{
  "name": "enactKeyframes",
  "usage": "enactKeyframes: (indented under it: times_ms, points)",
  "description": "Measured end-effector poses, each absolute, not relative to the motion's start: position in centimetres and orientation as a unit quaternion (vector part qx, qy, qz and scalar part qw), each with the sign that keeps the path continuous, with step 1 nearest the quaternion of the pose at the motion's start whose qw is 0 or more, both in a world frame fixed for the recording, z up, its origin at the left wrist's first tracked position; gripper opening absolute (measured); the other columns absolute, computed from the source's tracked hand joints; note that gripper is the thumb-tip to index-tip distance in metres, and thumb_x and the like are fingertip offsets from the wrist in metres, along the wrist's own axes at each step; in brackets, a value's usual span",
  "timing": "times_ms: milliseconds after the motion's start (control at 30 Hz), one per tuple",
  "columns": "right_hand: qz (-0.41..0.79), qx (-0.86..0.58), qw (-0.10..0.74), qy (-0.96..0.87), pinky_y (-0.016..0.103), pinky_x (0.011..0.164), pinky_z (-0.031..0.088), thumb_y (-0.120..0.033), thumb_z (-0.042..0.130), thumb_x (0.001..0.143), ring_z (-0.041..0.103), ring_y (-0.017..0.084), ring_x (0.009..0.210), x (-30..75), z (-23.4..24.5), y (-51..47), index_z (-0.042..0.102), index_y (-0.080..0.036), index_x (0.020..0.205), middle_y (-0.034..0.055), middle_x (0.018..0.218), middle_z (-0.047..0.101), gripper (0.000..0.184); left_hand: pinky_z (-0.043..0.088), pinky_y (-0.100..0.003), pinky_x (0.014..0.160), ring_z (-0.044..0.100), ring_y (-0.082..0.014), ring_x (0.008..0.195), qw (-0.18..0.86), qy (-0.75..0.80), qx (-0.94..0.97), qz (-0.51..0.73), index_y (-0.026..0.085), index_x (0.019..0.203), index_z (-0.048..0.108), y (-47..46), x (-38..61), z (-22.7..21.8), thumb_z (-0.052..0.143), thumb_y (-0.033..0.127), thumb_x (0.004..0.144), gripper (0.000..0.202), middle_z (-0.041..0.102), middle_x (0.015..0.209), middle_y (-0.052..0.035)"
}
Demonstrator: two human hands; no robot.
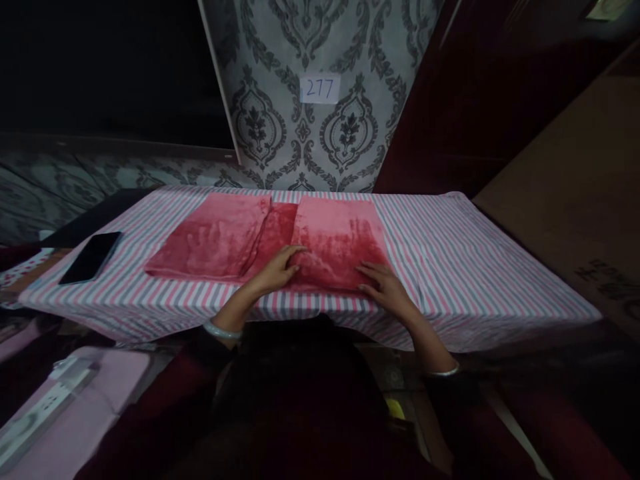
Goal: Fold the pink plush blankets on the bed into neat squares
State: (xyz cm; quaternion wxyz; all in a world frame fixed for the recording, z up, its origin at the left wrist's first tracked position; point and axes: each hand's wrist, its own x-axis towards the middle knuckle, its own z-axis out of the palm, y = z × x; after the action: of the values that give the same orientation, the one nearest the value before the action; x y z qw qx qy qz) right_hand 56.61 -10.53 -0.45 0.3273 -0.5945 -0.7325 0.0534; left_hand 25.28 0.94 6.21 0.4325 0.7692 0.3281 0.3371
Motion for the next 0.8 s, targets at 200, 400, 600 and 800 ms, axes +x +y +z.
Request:
enactKeyframes:
  times_ms: [200, 400, 600, 800]
  points:
    - [0.078, -0.596, 0.317, -0.734, 0.048, 0.101, 0.052, -0.033, 0.064, 0.091, 0.067, 0.028, 0.111, 57.0, 0.6, -9.7, 0.076, -0.023, 0.119, 0.0103, 0.116, 0.075, 0.032, 0.047, -0.041, 0.104, 0.062, -0.0265, 0.103, 0.305, 0.328, 0.827, 0.338, 0.022, 0.100, 0.075, 2.3, 26.3, 7.3, 0.065, 0.009, 0.078, 0.028, 0.067, 0.101, -0.0058]
    - [0.078, -0.603, 0.305, -0.733, 0.043, 0.094, 0.052, -0.032, 0.070, 0.088, 0.065, 0.026, 0.104, 56.5, 1.3, -9.2, 0.075, -0.018, 0.116, 0.0106, 0.107, 0.074, 0.032, 0.049, -0.038, 0.093, 0.058, -0.0243, 0.094, 0.237, 0.338, 0.838, 0.357, 0.021, 0.092, 0.074, 2.2, 26.7, 7.6, 0.062, 0.013, 0.084, 0.017, 0.060, 0.096, -0.0063]
    - [0.076, -0.598, 0.302, -0.739, 0.042, 0.093, 0.051, -0.032, 0.069, 0.088, 0.064, 0.026, 0.101, 56.2, 1.7, -9.2, 0.075, -0.018, 0.111, 0.0098, 0.104, 0.072, 0.028, 0.048, -0.039, 0.098, 0.060, -0.0249, 0.101, 0.217, 0.305, 0.852, 0.367, 0.021, 0.089, 0.071, 2.6, 27.0, 7.7, 0.058, 0.017, 0.088, 0.014, 0.066, 0.104, -0.0075]
    - [0.061, -0.638, 0.290, -0.711, 0.037, 0.088, 0.049, -0.022, 0.067, 0.084, 0.063, 0.023, 0.095, 56.3, 1.8, -9.0, 0.072, -0.019, 0.101, 0.0068, 0.096, 0.069, 0.018, 0.051, -0.037, 0.090, 0.063, -0.0234, 0.095, 0.186, 0.312, 0.860, 0.359, 0.020, 0.092, 0.070, 3.4, 27.2, 7.9, 0.056, 0.019, 0.089, 0.013, 0.069, 0.097, -0.0065]
